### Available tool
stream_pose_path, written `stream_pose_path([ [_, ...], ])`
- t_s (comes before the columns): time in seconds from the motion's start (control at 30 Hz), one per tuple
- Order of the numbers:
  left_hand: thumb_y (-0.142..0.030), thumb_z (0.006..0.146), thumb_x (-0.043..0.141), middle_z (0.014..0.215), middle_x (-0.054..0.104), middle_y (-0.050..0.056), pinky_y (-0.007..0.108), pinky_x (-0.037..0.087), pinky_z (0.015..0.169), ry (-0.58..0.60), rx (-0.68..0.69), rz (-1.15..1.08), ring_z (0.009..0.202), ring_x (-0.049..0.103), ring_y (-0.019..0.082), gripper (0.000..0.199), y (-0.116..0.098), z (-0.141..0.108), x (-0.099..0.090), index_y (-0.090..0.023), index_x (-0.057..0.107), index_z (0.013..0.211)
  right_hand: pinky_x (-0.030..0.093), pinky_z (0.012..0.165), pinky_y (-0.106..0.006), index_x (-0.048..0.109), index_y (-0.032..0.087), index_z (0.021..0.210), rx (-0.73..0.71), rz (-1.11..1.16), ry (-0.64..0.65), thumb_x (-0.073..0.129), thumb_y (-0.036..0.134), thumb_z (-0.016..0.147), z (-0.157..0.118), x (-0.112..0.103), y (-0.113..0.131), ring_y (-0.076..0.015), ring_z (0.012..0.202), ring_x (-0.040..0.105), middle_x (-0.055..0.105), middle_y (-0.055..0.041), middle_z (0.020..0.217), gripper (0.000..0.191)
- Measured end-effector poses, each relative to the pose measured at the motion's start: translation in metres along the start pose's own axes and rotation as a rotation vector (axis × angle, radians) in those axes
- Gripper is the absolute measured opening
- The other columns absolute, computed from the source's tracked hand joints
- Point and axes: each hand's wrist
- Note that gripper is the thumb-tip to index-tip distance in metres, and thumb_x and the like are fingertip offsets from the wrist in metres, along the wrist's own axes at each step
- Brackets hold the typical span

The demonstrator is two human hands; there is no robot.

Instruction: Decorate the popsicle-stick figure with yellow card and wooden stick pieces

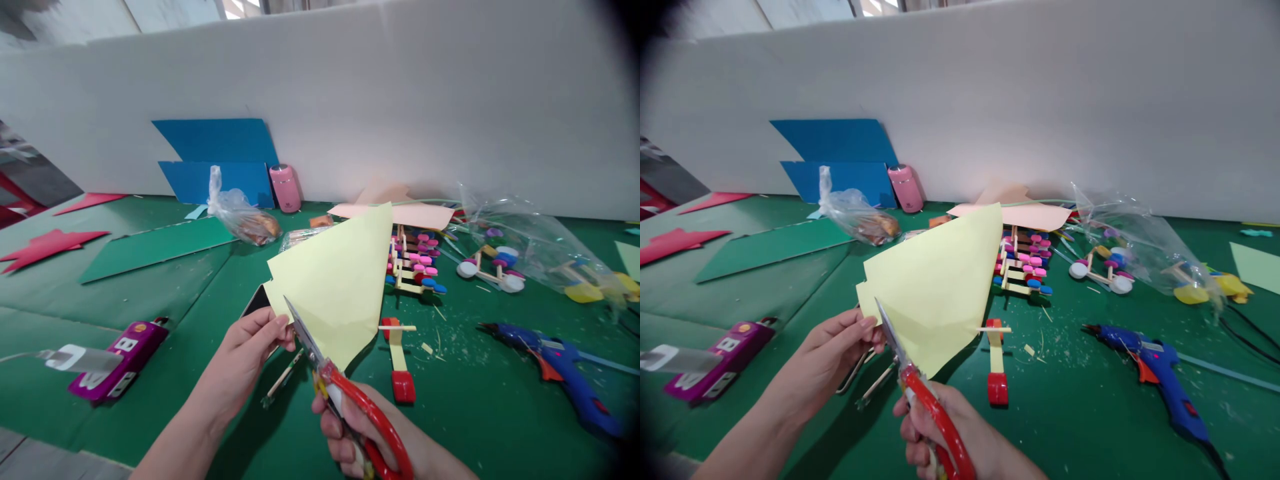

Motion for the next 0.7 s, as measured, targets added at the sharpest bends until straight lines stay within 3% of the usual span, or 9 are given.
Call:
stream_pose_path([
  [0.33,-0.032,0.075,0.059,0.059,0.055,0.000,0.022,0.041,0.056,-0.045,-0.005,-0.041,0.057,0.049,0.012,0.021,-0.005,0.003,-0.002,-0.016,0.061,0.061,0.028,0.040,-0.012,0.055,0.013,0.091,0.050,-0.037,-0.029,0.071,0.045,0.063,-0.009,0.000,0.005,-0.0010,0.047,0.044,0.048,0.0043,0.066,0.046],
  [0.43,-0.027,0.072,0.063,0.058,0.056,-0.001,0.020,0.041,0.053,-0.092,0.002,-0.076,0.054,0.049,0.010,0.015,-0.009,0.010,-0.003,-0.016,0.061,0.063,0.029,0.042,-0.013,0.056,0.012,0.093,0.050,-0.012,-0.038,0.070,0.047,0.064,-0.014,-0.003,0.003,-0.0016,0.049,0.046,0.048,0.0029,0.068,0.048],
  [0.53,-0.021,0.070,0.064,0.061,0.058,-0.001,0.019,0.041,0.051,-0.055,-0.006,-0.049,0.051,0.049,0.008,0.007,-0.010,0.016,-0.004,-0.014,0.063,0.068,0.032,0.045,-0.013,0.056,0.012,0.095,0.052,0.016,-0.021,0.073,0.048,0.058,-0.016,-0.007,0.002,-0.0028,0.053,0.049,0.049,0.0021,0.071,0.054],
  [0.7,-0.018,0.072,0.063,0.053,0.056,-0.003,0.019,0.041,0.051,-0.099,0.111,-0.200,0.050,0.050,0.008,0.011,-0.015,0.025,-0.006,-0.015,0.059,0.061,0.034,0.051,-0.014,0.056,0.009,0.097,0.018,0.049,-0.004,0.076,0.043,0.057,-0.021,-0.011,0.001,-0.0034,0.057,0.050,0.049,0.0009,0.073,0.056],
])
Point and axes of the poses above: each hand's wrist, its own z-axis towards the middle knuckle, its own x-axis out of the palm, y = z × x
